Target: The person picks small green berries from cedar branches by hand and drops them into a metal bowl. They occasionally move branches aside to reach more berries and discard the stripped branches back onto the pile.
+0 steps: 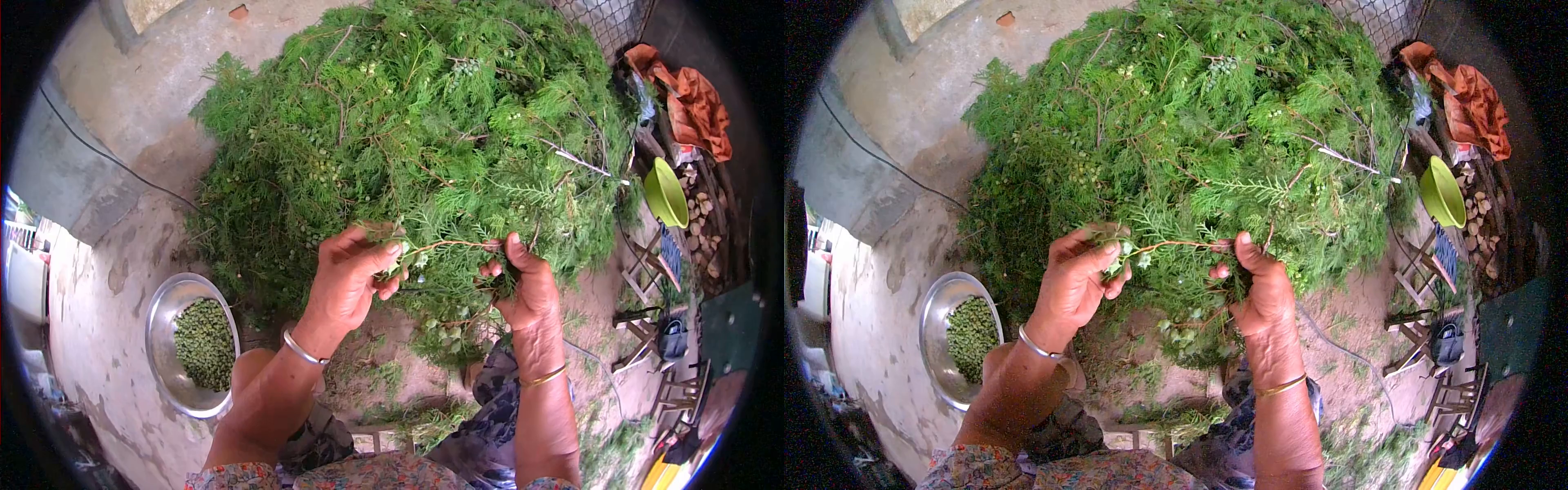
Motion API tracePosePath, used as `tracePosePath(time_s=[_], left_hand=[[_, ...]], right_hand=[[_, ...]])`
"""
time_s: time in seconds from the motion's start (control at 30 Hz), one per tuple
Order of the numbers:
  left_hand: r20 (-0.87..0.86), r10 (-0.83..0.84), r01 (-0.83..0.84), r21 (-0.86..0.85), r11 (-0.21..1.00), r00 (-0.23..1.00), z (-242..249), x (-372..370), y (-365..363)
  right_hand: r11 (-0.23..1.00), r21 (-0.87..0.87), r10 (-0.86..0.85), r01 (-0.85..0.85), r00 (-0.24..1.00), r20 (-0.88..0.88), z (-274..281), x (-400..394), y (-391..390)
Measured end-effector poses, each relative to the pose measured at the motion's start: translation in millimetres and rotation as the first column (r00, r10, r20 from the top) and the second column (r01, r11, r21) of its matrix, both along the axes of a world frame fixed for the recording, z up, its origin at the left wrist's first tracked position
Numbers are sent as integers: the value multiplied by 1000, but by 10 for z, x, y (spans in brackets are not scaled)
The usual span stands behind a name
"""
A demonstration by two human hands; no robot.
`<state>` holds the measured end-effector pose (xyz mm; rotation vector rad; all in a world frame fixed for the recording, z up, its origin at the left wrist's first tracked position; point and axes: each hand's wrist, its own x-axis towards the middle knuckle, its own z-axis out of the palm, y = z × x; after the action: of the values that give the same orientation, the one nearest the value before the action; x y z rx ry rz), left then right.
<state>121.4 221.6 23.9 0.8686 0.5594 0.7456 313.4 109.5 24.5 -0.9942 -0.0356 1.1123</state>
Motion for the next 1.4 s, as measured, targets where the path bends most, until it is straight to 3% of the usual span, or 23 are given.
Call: tracePosePath(time_s=[0.13,0.27,0.33,0.37,0.43,0.57,0.7,0.77,0.83,0.9,0.93,1.0,1.03,1.07,1.13,1.17,1.23,1.27,1.4], left_hand=[[-12,-142,141,-76,987,990,-17,-9,19],[8,-126,126,-80,989,992,-15,9,-1],[-208,-28,52,113,992,978,-65,2,18],[-209,-27,52,112,992,977,-87,3,30],[-272,79,13,321,947,959,-121,15,55],[-293,161,-55,340,939,942,-147,54,67],[-167,312,-262,263,928,935,-203,67,79],[-144,450,-404,266,875,881,-222,29,200],[-145,475,-436,235,869,868,-197,-126,365],[-79,208,-215,-91,972,975,-133,-210,440],[-76,204,-211,-91,973,976,-133,-196,424],[50,-76,91,-468,879,996,-155,-196,355],[-35,-70,46,-454,890,997,-139,-134,290],[15,-75,75,-414,907,997,-130,-113,244],[-58,-22,14,-130,991,998,-50,-52,154],[-57,-24,17,-129,992,998,-38,-34,144],[-198,19,40,289,957,980,-26,-10,127],[-249,-33,114,321,940,968,-3,18,114],[-297,-181,239,171,956,938,20,34,46]], right_hand=[[1000,18,-1,1,1000,17,-11,19,-8],[1000,10,-1,1,1000,26,28,18,-19],[1000,13,-13,13,1000,27,46,21,-16],[1000,19,-24,24,999,28,47,20,-14],[1000,16,-25,25,999,42,39,20,-23],[1000,-24,-10,13,989,146,35,-20,-19],[996,-75,-38,51,984,173,16,-30,-2],[990,-19,-134,138,983,123,-45,71,-41],[989,26,-145,143,980,133,38,99,-99],[985,54,-168,162,976,142,42,148,-137],[985,54,-172,166,974,144,8,172,-149],[994,67,-88,81,990,112,-50,194,-163],[997,48,-74,68,986,148,-20,172,-158],[997,48,-70,63,987,145,-22,167,-159],[999,50,-14,6,989,146,-17,183,-178],[999,51,-17,9,989,147,-5,173,-178],[1000,9,-16,15,988,152,17,138,-165],[1000,8,-14,13,988,153,16,136,-164],[1000,13,-1,-1,988,154,11,124,-155]])
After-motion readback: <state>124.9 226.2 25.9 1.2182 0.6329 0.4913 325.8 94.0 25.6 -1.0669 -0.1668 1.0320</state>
